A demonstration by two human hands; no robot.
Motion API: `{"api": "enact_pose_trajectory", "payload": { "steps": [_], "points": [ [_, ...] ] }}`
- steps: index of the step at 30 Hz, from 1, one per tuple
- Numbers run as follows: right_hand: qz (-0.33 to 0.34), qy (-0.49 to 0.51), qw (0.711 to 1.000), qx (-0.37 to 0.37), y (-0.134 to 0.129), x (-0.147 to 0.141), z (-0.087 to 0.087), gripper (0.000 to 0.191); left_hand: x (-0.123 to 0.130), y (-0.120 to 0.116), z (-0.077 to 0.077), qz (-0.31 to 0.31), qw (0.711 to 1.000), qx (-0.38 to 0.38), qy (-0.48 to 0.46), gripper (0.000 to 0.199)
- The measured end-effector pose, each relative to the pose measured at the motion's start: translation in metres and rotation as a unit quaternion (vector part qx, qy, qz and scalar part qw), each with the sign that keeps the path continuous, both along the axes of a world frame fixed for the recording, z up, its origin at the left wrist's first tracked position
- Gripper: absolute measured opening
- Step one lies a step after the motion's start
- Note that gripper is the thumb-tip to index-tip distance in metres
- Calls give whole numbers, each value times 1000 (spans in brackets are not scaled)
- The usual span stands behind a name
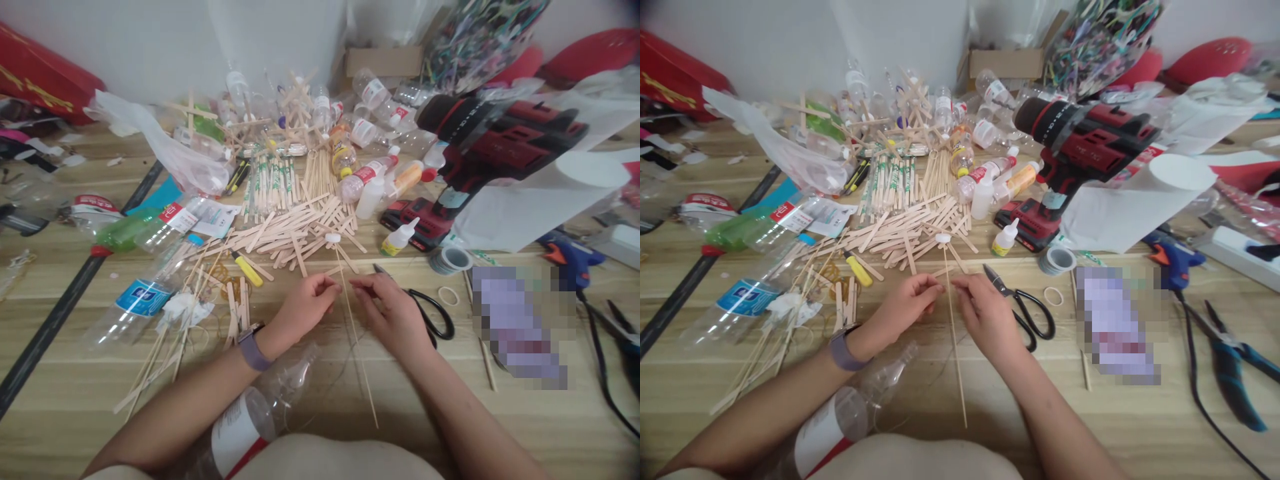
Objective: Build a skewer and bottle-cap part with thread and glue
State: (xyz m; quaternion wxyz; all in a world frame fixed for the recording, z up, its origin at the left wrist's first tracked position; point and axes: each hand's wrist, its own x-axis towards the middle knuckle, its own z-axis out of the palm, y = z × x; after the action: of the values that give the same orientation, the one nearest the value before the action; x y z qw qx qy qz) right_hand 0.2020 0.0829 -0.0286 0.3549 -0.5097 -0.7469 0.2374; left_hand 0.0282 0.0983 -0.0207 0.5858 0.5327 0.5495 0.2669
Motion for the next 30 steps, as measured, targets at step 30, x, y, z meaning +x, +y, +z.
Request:
{"api": "enact_pose_trajectory", "payload": {
  "steps": [30],
  "points": [
    [-68, 24, 995, 62, -6, -13, -8, 15, 4, 5, -1, 9, 992, -109, -59, 29]
  ]
}}
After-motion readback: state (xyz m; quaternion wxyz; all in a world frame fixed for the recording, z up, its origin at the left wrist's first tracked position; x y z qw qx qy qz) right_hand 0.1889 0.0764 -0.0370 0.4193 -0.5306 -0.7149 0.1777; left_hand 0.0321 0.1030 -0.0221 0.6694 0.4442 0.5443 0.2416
